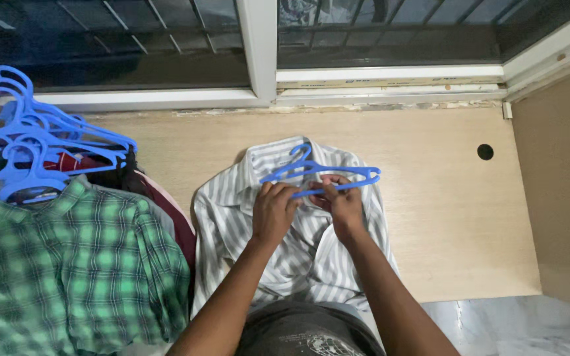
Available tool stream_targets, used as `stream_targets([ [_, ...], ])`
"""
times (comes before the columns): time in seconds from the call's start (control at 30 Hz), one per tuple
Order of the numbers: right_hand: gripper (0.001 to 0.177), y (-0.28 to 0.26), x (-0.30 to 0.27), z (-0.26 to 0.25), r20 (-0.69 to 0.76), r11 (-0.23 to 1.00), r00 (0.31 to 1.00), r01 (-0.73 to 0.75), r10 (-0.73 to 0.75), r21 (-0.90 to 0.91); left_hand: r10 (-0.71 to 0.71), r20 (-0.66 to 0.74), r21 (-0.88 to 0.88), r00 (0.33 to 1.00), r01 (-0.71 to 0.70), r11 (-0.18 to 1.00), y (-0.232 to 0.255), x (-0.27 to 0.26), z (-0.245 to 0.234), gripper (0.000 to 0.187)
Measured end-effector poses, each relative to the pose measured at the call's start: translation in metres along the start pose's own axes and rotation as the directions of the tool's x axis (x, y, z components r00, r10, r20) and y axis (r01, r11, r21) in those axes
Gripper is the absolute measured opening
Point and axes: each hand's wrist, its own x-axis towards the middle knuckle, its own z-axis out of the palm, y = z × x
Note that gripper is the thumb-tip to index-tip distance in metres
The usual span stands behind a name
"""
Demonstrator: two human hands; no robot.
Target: The person buttons a striped shirt on a hanger, then places it in a wardrobe alongside other garments. The person also briefly adjusts a blue hoodie already hanging in the wardrobe.
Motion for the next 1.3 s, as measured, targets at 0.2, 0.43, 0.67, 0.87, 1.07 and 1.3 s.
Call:
stream_targets([
  [0.2, 0.018, -0.055, -0.018, -0.011, -0.077, 0.997, 0.994, 0.082, -0.083, -0.013, -0.08, -0.327, 0.046, 0.942, 0.1, 0.994, -0.038, 0.003, 0.008, 0.031],
  [0.43, 0.016, -0.099, -0.033, -0.036, -0.089, 0.938, 0.948, 0.315, -0.305, 0.143, -0.579, -0.179, -0.402, 0.795, 0.478, 0.781, -0.07, 0.029, 0.005, 0.051],
  [0.67, 0.027, -0.085, -0.018, -0.049, 0.058, 0.957, 0.987, 0.128, -0.148, 0.259, -0.561, 0.22, -0.95, 0.798, 0.305, 0.061, -0.082, 0.054, -0.005, 0.027],
  [0.87, 0.039, -0.057, 0.005, -0.052, 0.0, 0.913, 1.0, 0.023, -0.025, 0.407, -0.546, 0.204, -0.97, 0.812, 0.244, 0.001, -0.099, 0.046, -0.009, 0.022],
  [1.07, 0.05, -0.022, 0.012, -0.027, 0.106, 0.904, 0.988, -0.145, 0.111, 0.403, -0.554, 0.26, -0.96, 0.791, 0.274, -0.058, -0.096, 0.044, 0.015, 0.024],
  [1.3, 0.038, 0.01, 0.015, -0.005, 0.081, 0.896, 0.988, -0.153, 0.132, 0.418, -0.542, 0.387, -0.915, 0.746, 0.382, -0.128, -0.076, 0.038, 0.078, 0.025],
])
